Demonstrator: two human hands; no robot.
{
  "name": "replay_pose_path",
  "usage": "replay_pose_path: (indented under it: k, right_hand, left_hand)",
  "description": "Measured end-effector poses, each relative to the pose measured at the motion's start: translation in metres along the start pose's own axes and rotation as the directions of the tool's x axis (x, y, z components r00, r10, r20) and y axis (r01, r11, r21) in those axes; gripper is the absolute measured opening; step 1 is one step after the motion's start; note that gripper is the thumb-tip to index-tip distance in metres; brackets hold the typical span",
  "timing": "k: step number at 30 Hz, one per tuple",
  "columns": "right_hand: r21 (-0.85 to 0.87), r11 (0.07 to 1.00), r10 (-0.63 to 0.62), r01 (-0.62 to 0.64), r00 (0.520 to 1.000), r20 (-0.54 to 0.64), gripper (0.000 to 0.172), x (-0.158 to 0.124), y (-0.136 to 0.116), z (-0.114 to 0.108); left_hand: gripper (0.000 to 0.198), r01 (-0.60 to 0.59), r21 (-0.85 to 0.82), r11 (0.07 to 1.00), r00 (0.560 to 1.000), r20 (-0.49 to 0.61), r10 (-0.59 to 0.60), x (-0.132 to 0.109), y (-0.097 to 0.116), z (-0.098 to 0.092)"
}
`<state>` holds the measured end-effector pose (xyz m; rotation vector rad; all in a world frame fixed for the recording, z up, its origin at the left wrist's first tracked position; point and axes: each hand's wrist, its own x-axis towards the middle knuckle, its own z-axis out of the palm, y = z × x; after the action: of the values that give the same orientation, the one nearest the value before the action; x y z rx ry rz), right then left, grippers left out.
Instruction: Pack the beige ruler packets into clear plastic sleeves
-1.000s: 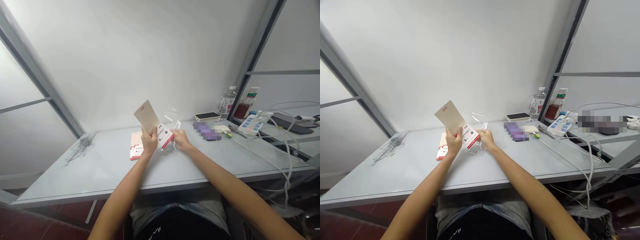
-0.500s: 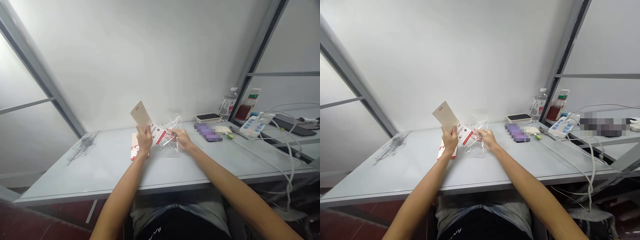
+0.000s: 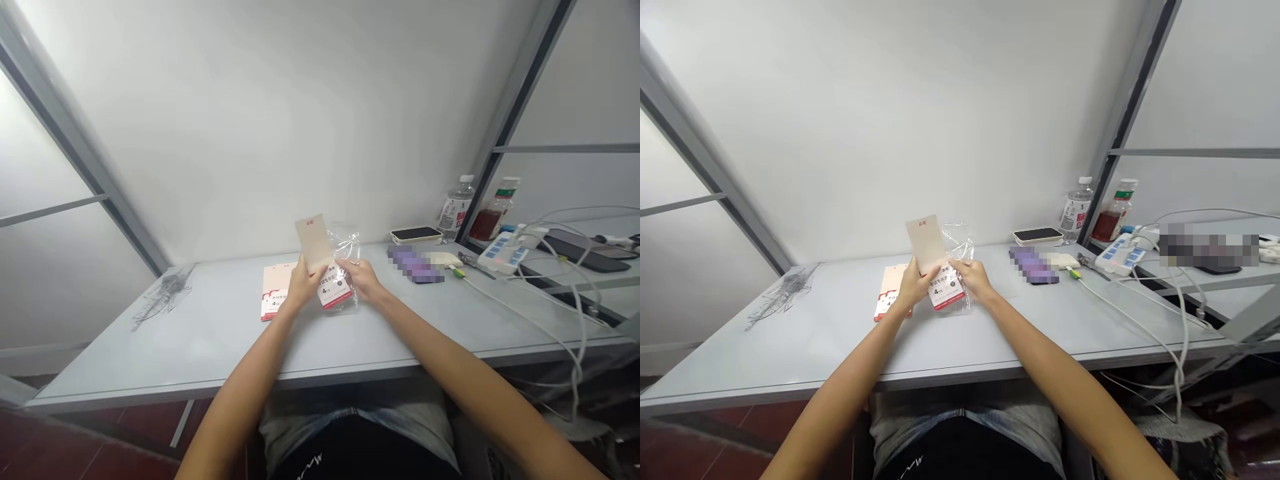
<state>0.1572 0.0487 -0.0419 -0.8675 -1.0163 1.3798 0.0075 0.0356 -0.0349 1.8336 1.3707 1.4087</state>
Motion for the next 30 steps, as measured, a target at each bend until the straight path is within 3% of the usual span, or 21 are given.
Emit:
replay_pose_path:
  k: [4,10,12,16,22,26,30]
  right_hand:
    - [-0.004,1.000,-0.015,0.015,1.000,0.017,0.028,0.005,0.003,-0.004]
    - [-0.027,0.998,0.052,-0.051,0.999,0.007,0.027,0.009,0.007,-0.008]
    - [-0.042,0.998,0.037,-0.037,0.999,0.005,0.028,0.008,0.007,-0.007]
    - [-0.056,0.998,0.031,-0.026,0.995,0.099,0.031,0.004,0.005,-0.003]
    - [-0.057,0.998,0.002,-0.001,1.000,0.022,0.034,0.001,0.004,-0.001]
    - [-0.074,0.997,0.007,-0.005,1.000,0.024,0.040,0.002,0.005,-0.002]
    - [-0.091,0.992,0.098,-0.091,0.992,0.080,0.040,0.001,0.006,-0.002]
  left_hand:
    - [0.038,0.036,-0.121,0.992,0.991,0.130,-0.020,0.005,-0.005,-0.005]
    - [0.039,0.164,-0.276,0.947,0.944,0.322,-0.070,0.008,-0.010,-0.012]
    - [0.038,0.231,-0.250,0.940,0.941,0.304,-0.150,0.008,-0.011,-0.012]
    - [0.045,0.331,-0.185,0.925,0.939,0.166,-0.302,0.008,-0.013,-0.011]
    - [0.039,0.297,-0.155,0.942,0.954,0.095,-0.285,0.009,-0.012,-0.012]
    - [0.035,0.264,-0.172,0.949,0.957,0.168,-0.236,0.010,-0.012,-0.013]
    - [0.041,0.265,-0.192,0.945,0.932,0.301,-0.200,0.009,-0.015,-0.011]
